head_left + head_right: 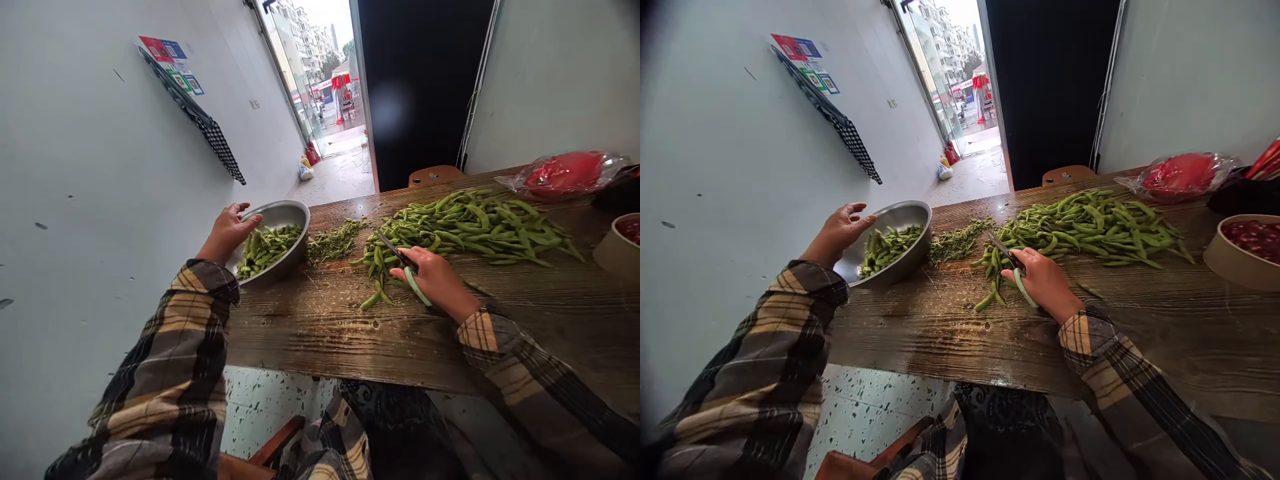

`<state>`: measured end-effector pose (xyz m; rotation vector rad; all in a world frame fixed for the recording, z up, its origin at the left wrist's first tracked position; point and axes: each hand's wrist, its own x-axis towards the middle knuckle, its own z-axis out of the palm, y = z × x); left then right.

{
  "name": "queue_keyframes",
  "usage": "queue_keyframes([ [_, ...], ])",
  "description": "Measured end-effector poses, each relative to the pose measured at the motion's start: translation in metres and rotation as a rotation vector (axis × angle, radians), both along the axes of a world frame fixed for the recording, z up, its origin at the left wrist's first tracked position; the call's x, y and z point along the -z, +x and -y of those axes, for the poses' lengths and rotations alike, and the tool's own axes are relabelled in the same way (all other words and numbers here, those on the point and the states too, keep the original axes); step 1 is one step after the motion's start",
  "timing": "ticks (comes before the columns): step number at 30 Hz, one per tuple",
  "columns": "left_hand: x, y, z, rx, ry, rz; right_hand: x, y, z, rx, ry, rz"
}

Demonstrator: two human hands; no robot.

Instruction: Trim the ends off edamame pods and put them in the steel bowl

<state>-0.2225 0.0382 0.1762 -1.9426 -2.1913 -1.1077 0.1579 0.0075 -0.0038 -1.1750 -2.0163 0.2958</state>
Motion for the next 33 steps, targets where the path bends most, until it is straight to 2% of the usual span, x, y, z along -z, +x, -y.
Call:
queue_keyframes([
  [3,0.011,0.016,0.012,0.136,-0.04,0.168,0.002,0.001,-0.003,-0.003,0.014,-0.025],
  [6,0.037,0.057,0.028,0.324,-0.154,0.197,0.001,0.002,-0.005,0.024,0.04,-0.09],
  [9,0.074,0.101,0.041,0.489,-0.279,0.099,0.0,0.002,-0.006,0.032,0.027,-0.125],
  [12,0.113,0.134,0.054,0.621,-0.345,-0.017,-0.002,0.002,-0.006,0.034,0.009,-0.133],
  [15,0.143,0.152,0.063,0.683,-0.381,-0.158,-0.002,0.001,-0.006,0.03,-0.001,-0.131],
  [17,0.155,0.157,0.065,0.689,-0.41,-0.231,-0.002,0.001,-0.006,0.023,-0.012,-0.116],
  [20,0.161,0.157,0.06,0.693,-0.441,-0.228,-0.003,0.001,-0.005,0.026,-0.019,-0.097],
  [22,0.158,0.156,0.053,0.705,-0.43,-0.113,-0.006,0.001,-0.004,0.024,-0.019,-0.098],
  [24,0.152,0.157,0.046,0.727,-0.438,0.103,-0.008,0.0,-0.002,0.007,-0.019,-0.101],
  [29,0.141,0.167,0.038,0.754,-0.529,0.82,-0.011,-0.002,0.002,-0.052,-0.045,-0.093],
  [31,0.143,0.169,0.037,0.743,-0.517,1.004,-0.011,-0.002,0.003,-0.073,-0.064,-0.065],
  [33,0.147,0.17,0.037,0.743,-0.507,1.075,-0.012,-0.002,0.005,-0.095,-0.093,-0.028],
])
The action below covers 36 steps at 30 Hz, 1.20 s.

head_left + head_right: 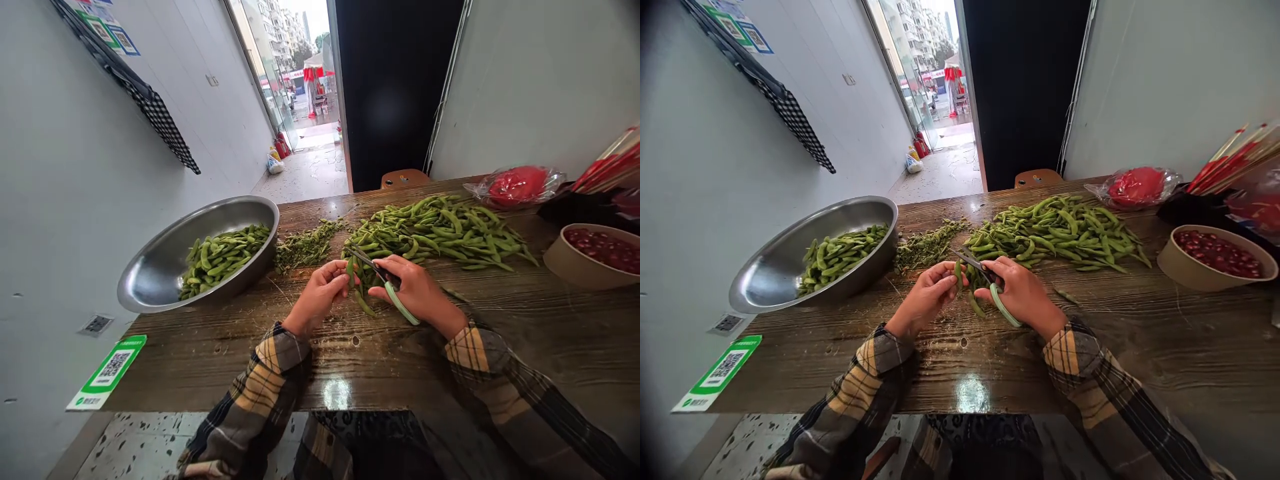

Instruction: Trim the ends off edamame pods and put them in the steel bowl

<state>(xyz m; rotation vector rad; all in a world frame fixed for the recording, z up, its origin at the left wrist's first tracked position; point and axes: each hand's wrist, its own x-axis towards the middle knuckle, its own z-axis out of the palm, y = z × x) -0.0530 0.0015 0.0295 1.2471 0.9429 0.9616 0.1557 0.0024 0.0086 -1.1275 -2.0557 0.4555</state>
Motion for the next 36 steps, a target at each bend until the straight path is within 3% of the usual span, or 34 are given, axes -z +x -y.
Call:
queue_keyframes([
  [8,0.003,-0.002,0.004,-0.012,0.098,-0.137,-0.006,-0.004,0.01,-0.071,-0.137,0.128],
  [17,0.001,0.0,0.007,0.016,0.248,-0.301,0.0,-0.002,0.009,-0.114,-0.108,0.171],
  [23,0.007,-0.005,0.001,-0.06,0.412,-0.392,0.002,0.001,0.006,-0.148,-0.084,0.207],
  [26,0.01,-0.006,-0.001,-0.065,0.263,-0.259,0.002,0.001,0.005,-0.123,-0.087,0.202],
  [31,0.012,-0.011,-0.003,-0.131,-0.111,0.221,0.001,0.0,0.006,0.001,-0.08,0.162],
  [36,0.01,-0.011,-0.002,-0.147,-0.157,0.338,-0.001,-0.004,0.01,-0.024,-0.096,0.16],
])
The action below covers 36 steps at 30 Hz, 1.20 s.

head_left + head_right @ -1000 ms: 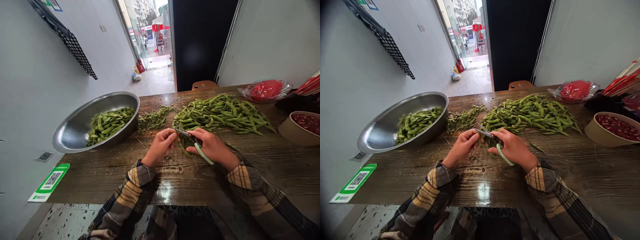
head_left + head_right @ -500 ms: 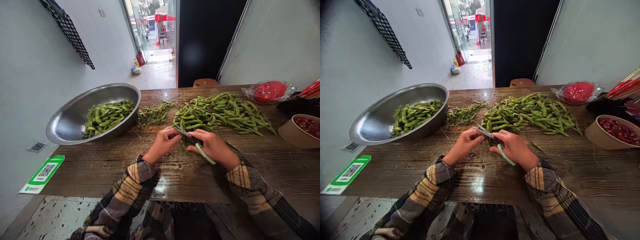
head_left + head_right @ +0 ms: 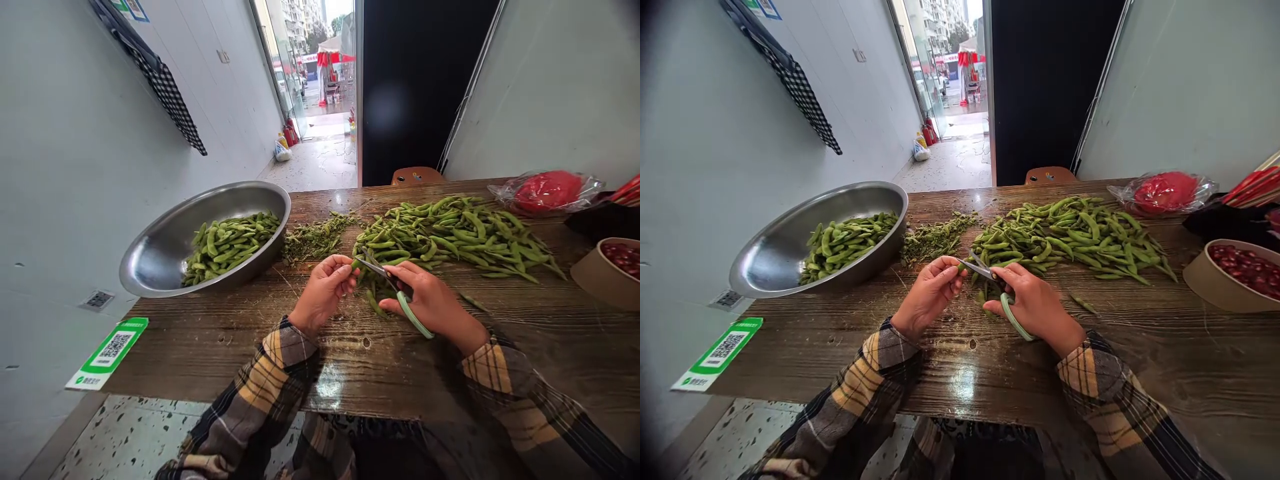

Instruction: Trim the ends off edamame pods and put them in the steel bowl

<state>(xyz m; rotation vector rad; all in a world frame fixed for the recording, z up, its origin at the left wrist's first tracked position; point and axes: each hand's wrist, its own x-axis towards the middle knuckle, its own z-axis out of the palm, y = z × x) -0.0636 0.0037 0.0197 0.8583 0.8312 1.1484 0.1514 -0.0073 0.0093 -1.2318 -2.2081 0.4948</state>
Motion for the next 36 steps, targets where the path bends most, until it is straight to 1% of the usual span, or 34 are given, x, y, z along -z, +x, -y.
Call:
queue_keyframes([
  [7,0.004,0.008,0.005,0.07,0.074,-0.07,0.001,-0.001,0.0,-0.024,0.023,0.002],
  [14,0.0,0.008,0.006,0.052,0.088,-0.133,0.002,0.0,0.001,-0.02,0.079,0.009],
  [18,0.002,0.008,0.005,0.056,0.085,-0.133,0.0,0.0,0.003,-0.001,0.091,0.067],
  [22,0.004,0.006,0.001,-0.023,0.046,-0.107,0.0,0.0,0.002,-0.026,0.09,0.109],
  [24,0.003,0.005,-0.001,-0.066,0.009,-0.066,0.001,0.001,0.0,-0.027,0.094,0.095],
  [26,0.002,0.003,-0.003,-0.055,-0.035,-0.013,0.003,0.002,-0.003,0.016,0.111,0.042],
  [28,0.0,0.002,-0.003,-0.005,-0.06,-0.01,0.003,0.004,-0.005,0.074,0.135,-0.024],
  [30,-0.001,0.003,-0.001,0.067,-0.032,-0.124,0.003,0.005,-0.007,0.102,0.151,-0.059],
  [31,-0.001,0.005,0.0,0.107,0.019,-0.232,0.003,0.005,-0.007,0.101,0.152,-0.06],
  [34,0.004,0.01,0.004,0.211,0.306,-0.652,0.001,0.003,-0.006,0.08,0.135,-0.029],
  [36,0.009,0.013,0.007,0.271,0.503,-0.87,0.001,0.002,-0.006,0.075,0.124,-0.012],
])
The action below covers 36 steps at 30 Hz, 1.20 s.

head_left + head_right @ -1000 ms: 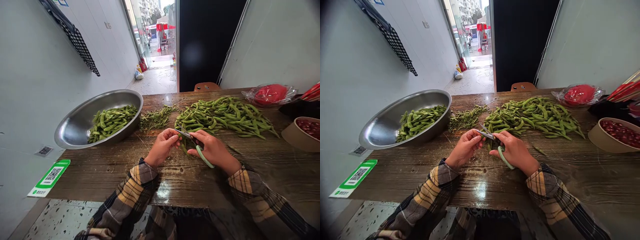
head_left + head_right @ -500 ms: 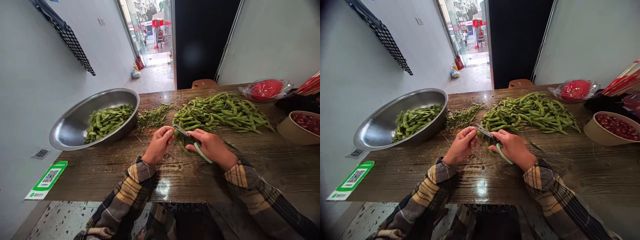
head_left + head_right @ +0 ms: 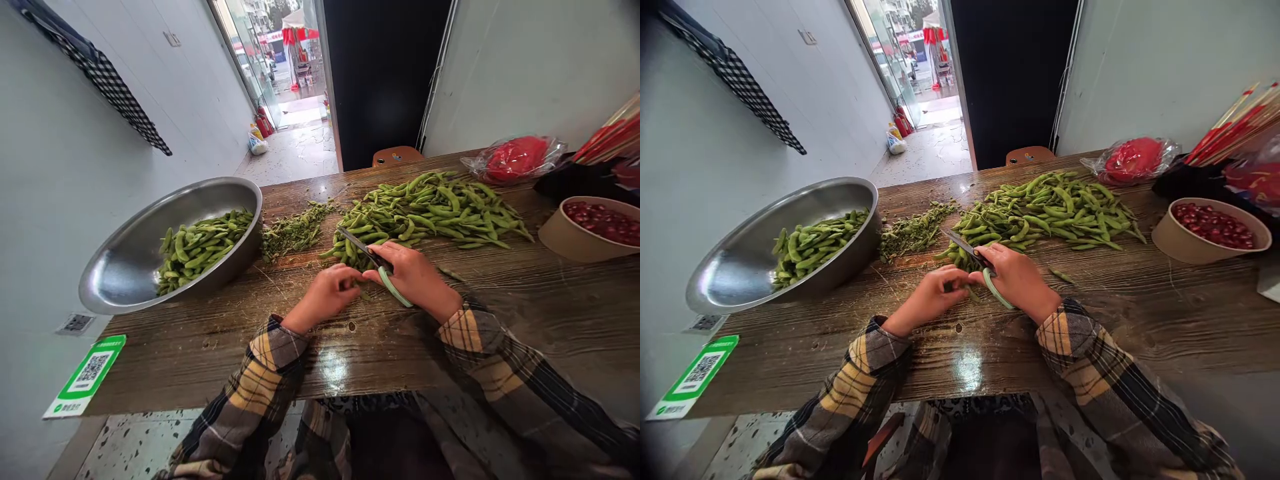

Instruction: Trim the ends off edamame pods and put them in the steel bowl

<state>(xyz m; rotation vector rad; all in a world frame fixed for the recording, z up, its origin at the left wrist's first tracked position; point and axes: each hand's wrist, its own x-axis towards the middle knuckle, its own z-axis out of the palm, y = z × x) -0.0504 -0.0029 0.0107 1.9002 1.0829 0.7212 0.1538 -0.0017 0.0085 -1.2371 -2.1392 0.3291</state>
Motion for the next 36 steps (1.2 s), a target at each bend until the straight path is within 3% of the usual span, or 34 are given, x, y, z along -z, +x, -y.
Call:
queue_keyframes([
  [4,0.006,0.0,0.001,0.076,0.135,-0.153,0.0,-0.001,0.0,0.003,-0.004,-0.009],
  [8,-0.003,-0.007,-0.004,-0.065,0.134,0.01,-0.001,-0.001,0.001,0.002,-0.015,-0.019],
  [11,-0.012,-0.014,-0.006,-0.16,-0.036,0.213,-0.003,-0.001,0.003,-0.021,-0.042,-0.042],
  [14,-0.014,-0.016,-0.005,-0.156,-0.236,0.418,-0.005,-0.001,0.005,-0.068,-0.085,-0.026],
  [17,-0.013,-0.013,-0.003,-0.135,-0.299,0.515,-0.005,-0.002,0.006,-0.107,-0.114,-0.003],
  [25,-0.01,-0.006,0.002,-0.104,-0.312,0.464,-0.002,-0.003,0.005,-0.168,-0.131,-0.015],
  [30,-0.014,-0.007,0.001,-0.144,-0.206,0.379,0.003,-0.001,0.003,-0.202,-0.095,-0.003],
  [33,-0.015,-0.008,-0.002,-0.201,-0.146,0.384,0.004,-0.001,0.002,-0.201,-0.101,-0.004],
  [36,-0.013,-0.01,-0.003,-0.303,-0.24,0.512,0.004,-0.001,0.001,-0.142,-0.095,-0.034],
])
